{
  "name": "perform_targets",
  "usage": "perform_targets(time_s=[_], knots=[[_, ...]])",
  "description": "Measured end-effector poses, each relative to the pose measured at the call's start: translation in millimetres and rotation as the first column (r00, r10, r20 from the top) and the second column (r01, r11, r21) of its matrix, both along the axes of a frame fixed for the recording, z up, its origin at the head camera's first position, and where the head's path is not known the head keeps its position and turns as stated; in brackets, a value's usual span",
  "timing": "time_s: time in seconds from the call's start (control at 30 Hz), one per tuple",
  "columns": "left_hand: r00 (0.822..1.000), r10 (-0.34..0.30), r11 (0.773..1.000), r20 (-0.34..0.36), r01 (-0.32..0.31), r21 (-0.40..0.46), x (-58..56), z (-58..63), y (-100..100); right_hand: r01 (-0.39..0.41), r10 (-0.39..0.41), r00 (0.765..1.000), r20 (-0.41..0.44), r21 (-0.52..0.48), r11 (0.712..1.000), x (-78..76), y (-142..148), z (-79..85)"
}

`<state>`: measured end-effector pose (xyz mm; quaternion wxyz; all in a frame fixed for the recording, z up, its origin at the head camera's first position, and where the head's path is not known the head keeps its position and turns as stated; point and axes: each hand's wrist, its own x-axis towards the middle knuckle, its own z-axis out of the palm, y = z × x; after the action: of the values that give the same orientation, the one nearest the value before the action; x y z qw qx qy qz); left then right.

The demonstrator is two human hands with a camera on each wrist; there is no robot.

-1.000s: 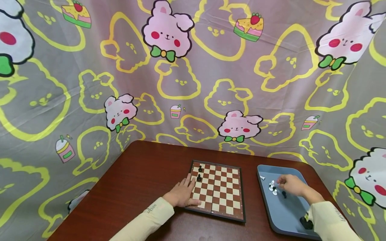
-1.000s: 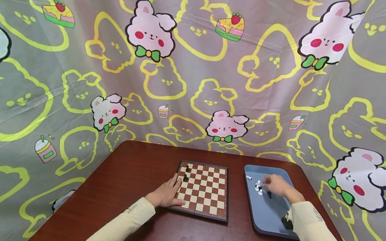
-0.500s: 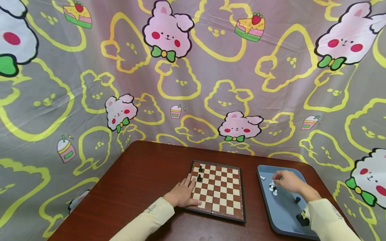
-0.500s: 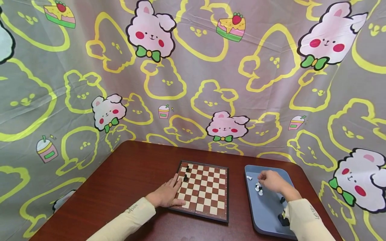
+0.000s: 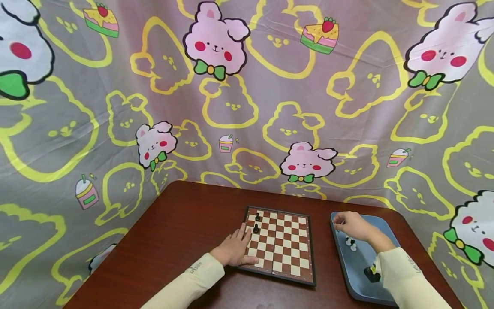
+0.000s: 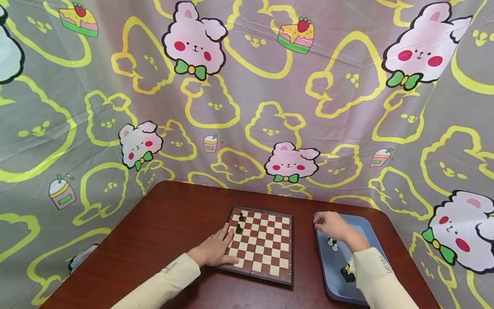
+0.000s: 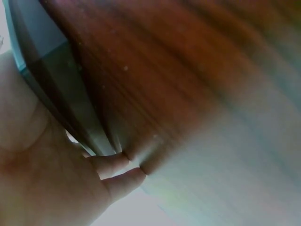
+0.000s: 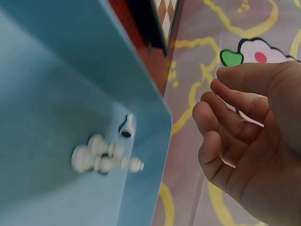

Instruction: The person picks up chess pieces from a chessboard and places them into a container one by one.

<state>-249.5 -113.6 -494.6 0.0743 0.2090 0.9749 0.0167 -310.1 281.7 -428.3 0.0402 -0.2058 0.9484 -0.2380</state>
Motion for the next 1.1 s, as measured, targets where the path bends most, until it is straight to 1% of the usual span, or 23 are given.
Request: perform_targets(time_s=[0.2, 0.27, 0.4, 0.57, 0.77, 0.97, 1.1], knots=[[1.000, 0.004, 1.000, 0.013, -0.004, 0.009, -2.6, -5.1, 1, 0.003, -0.003, 1.000, -0.004, -0.015, 1.000, -2.4, -23, 3.3], [1.000, 0.003, 1.000, 0.016, -0.003, 0.010, -3.7, -5.9, 1, 0.020, -0.020, 1.000, 0.010, -0.025, 0.999, -4.6, -31, 2.8], [1.000, 0.004, 1.000, 0.016, -0.004, 0.008, -5.3, -7.3, 1, 0.022, -0.021, 1.000, 0.021, -0.036, 0.999, -10.0, -46, -1.1], [1.000, 0.007, 1.000, 0.015, -0.007, 0.011, -5.3, -7.1, 1, -0.018, 0.019, 1.000, 0.021, -0.063, 0.998, -11.1, -68, -4.3], [1.000, 0.005, 1.000, 0.015, -0.005, 0.006, -4.9, -3.6, 0, -0.068, 0.071, 0.997, 0.025, -0.084, 0.994, -9.0, -103, -7.7], [1.000, 0.004, 1.000, 0.012, -0.004, 0.002, -4.6, -2.3, 0, -0.141, 0.145, 0.989, 0.037, -0.100, 0.985, -7.9, -135, -16.1], [1.000, 0.001, 1.000, 0.006, -0.001, -0.004, -4.1, -3.3, 0, -0.159, 0.167, 0.984, 0.062, -0.125, 0.979, -7.3, -154, -22.6]])
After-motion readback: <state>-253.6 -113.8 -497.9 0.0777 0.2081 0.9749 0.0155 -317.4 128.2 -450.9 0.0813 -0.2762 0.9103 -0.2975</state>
